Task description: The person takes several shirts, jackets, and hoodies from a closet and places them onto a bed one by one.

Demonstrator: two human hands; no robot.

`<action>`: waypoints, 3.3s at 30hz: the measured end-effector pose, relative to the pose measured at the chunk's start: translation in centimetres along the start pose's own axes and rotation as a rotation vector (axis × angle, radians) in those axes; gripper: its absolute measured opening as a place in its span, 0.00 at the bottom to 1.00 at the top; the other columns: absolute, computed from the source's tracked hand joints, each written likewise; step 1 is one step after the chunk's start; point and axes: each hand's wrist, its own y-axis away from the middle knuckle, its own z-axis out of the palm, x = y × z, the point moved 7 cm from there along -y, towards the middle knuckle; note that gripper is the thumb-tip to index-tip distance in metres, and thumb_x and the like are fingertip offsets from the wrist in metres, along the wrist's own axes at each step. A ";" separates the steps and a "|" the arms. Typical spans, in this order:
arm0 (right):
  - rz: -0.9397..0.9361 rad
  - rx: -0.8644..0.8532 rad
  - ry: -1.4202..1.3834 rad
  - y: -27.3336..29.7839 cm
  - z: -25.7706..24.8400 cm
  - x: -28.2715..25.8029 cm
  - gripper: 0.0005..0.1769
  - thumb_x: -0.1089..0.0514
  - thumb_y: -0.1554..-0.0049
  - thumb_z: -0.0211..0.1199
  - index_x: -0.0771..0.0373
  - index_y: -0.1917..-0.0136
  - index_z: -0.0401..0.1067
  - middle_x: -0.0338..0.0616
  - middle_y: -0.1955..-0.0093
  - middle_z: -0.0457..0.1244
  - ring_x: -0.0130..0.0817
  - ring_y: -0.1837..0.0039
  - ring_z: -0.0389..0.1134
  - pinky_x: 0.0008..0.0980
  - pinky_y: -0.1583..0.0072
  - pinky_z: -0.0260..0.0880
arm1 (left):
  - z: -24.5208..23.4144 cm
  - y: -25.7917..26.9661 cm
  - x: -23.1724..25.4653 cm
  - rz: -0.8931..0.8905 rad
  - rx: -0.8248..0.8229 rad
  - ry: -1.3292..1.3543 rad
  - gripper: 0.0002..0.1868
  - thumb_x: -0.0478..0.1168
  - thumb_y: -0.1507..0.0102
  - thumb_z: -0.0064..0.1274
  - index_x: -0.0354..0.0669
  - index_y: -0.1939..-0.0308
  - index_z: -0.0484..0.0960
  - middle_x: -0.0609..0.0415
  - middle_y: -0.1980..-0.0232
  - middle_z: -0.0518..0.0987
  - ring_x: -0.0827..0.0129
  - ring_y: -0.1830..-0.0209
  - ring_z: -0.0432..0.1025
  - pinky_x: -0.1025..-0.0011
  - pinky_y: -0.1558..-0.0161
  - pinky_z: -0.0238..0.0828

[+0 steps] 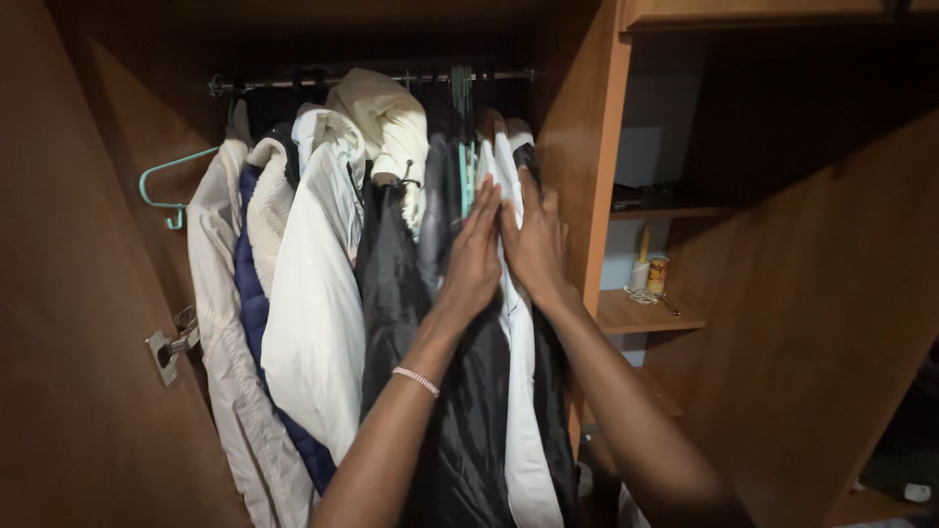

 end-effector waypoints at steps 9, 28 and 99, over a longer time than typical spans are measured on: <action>-0.142 0.171 0.163 -5.5 1.3 -0.4 0.25 0.69 0.49 0.55 0.66 0.38 0.78 0.68 0.60 0.67 0.64 0.58 0.72 0.57 0.55 0.72 | -1.8 0.1 -1.1 0.059 -0.175 -0.554 0.32 0.36 0.35 0.45 0.37 0.26 0.62 0.45 0.22 0.61 0.55 0.18 0.50 0.67 0.36 0.69; 0.010 -0.103 0.286 -10.0 8.1 3.8 0.15 0.65 0.46 0.55 0.67 0.49 0.79 0.69 0.54 0.69 0.64 0.51 0.73 0.55 0.46 0.73 | -0.2 0.3 -3.3 -0.045 0.093 -0.633 0.26 0.46 0.28 0.44 0.29 0.32 0.67 0.34 0.34 0.74 0.46 0.49 0.78 0.62 0.59 0.80; 0.082 -0.257 0.122 15.7 -4.3 1.0 0.33 0.71 0.49 0.51 0.67 0.29 0.64 0.75 0.51 0.64 0.69 0.54 0.70 0.56 0.51 0.73 | -4.2 -1.4 5.0 -0.002 0.380 -0.333 0.08 0.35 0.25 0.45 0.33 0.57 0.70 0.37 0.79 0.75 0.49 0.81 0.76 0.55 0.82 0.60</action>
